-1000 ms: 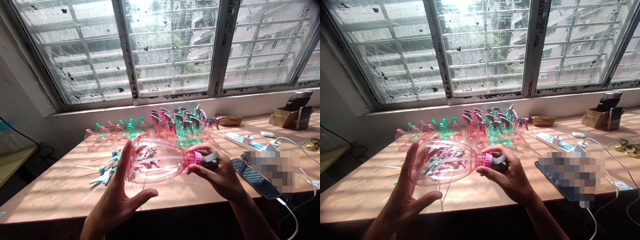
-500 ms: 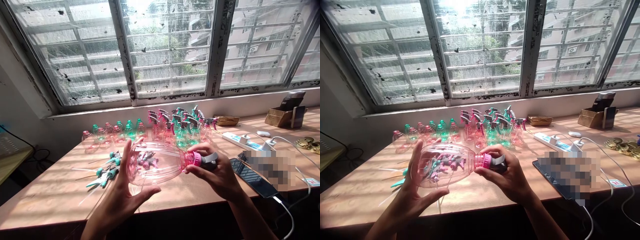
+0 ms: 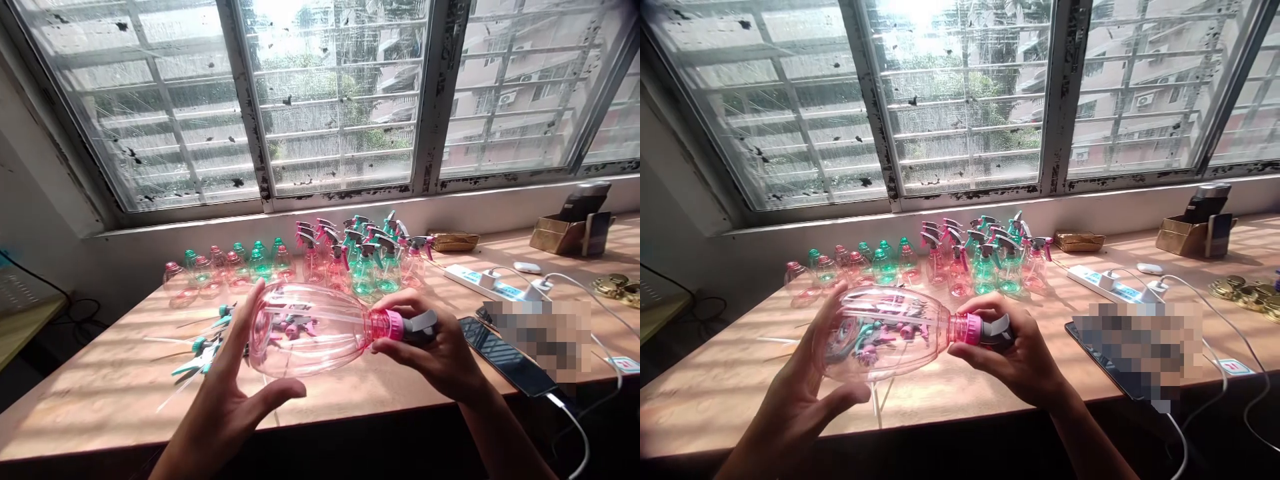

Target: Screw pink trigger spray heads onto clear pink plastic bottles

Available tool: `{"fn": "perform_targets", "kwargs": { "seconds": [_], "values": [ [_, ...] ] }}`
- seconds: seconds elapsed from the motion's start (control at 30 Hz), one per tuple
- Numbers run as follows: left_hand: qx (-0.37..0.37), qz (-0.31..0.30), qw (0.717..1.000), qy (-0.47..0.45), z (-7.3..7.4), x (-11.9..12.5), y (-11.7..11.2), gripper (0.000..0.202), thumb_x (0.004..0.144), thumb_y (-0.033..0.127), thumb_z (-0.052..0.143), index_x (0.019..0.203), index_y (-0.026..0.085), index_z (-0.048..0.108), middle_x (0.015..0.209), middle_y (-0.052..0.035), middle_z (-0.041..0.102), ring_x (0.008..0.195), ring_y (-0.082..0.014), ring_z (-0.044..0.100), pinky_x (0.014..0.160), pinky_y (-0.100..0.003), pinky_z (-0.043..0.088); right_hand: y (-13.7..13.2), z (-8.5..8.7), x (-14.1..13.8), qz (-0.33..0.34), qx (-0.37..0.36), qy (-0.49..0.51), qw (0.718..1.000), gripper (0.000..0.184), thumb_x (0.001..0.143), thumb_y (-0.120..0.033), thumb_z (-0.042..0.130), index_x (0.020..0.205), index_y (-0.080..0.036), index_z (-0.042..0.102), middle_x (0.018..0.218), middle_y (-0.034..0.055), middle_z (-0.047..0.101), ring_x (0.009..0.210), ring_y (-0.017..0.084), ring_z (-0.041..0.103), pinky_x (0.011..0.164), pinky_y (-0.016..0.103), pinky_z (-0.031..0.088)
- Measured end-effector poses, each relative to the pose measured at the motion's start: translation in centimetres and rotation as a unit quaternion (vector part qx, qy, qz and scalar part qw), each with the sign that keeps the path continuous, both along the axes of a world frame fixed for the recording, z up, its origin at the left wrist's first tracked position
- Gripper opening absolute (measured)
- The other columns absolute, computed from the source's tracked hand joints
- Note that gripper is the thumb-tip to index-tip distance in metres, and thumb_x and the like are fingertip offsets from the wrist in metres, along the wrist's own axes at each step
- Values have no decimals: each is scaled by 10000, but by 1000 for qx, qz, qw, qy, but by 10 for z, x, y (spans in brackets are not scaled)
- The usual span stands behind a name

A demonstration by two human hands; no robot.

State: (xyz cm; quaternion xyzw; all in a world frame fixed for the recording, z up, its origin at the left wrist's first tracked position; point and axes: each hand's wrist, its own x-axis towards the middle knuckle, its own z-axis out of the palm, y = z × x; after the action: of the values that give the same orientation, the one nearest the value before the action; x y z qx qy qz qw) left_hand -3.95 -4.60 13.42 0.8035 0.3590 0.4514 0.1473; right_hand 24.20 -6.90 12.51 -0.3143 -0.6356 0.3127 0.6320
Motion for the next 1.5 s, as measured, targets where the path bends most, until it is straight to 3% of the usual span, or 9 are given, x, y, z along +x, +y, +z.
{"fn": "perform_targets", "kwargs": {
  "seconds": [0.2,0.4,0.67,0.8,0.9,0.97,1.1,1.3,1.5],
  "values": [
    [2,-37,999,0,1,-6,3,901,898,404,779,1621,416,243,1700,-52,304,1540,-426,292,1237,-628,264,-1,0,2,18,-22,8,1000,320,763,-255,924,978,-211,691,714,-10,712,523,152,629,462,253,520],
    [-17,-2,999,-28,-4,-4,2,928,924,408,753,1624,475,147,1749,-17,133,1545,-423,280,1222,-653,238,2,-3,1,17,-2,-13,1000,277,818,-263,875,1007,-214,678,741,-4,711,530,156,639,464,263,536],
    [14,-3,1000,14,3,-4,2,927,847,444,826,1606,396,297,1649,-82,400,1540,-435,284,1209,-650,299,4,-5,1,-4,10,-32,999,269,822,-259,865,1010,-216,677,755,1,712,557,160,642,486,264,533],
    [17,2,1000,9,-1,-4,3,893,959,367,701,1636,438,124,1689,-66,326,1541,-403,297,1196,-634,335,4,-5,1,19,1,-28,999,271,828,-245,857,1019,-224,665,742,-13,707,557,152,643,494,251,537],
    [-1,10,1000,9,-1,0,4,1063,889,441,784,1644,425,36,1643,-102,411,1499,-423,382,1163,-632,398,4,-6,0,7,0,-38,999,287,819,-270,867,1019,-216,669,759,-5,711,562,153,640,494,252,531],
    [-3,26,1000,10,1,2,4,1134,792,545,845,1647,398,116,1615,-121,449,1462,-455,433,1146,-634,426,5,-6,0,-2,0,-43,999,283,823,-296,864,1012,-211,670,754,-5,708,547,151,631,483,252,519],
    [12,37,999,5,2,1,7,877,843,635,745,1586,351,376,1596,-103,482,1469,-463,416,1154,-615,434,6,-6,1,2,-3,-39,999,319,807,-342,881,1009,-213,669,744,-5,710,538,153,625,477,256,507],
    [10,14,1000,17,-10,-6,3,991,949,400,712,1636,453,1,1714,-47,266,1518,-421,334,1158,-642,389,6,-6,3,26,-18,-16,999,296,831,-335,865,1024,-211,677,742,10,709,602,191,677,494,274,512],
    [21,-22,1000,4,-2,-1,2,1099,854,466,817,1645,420,56,1723,-87,232,1542,-450,254,1193,-684,286,4,-6,1,22,-6,-16,1000,289,812,-254,877,1016,-219,674,738,-15,704,544,143,622,480,247,511]
  ]
}}
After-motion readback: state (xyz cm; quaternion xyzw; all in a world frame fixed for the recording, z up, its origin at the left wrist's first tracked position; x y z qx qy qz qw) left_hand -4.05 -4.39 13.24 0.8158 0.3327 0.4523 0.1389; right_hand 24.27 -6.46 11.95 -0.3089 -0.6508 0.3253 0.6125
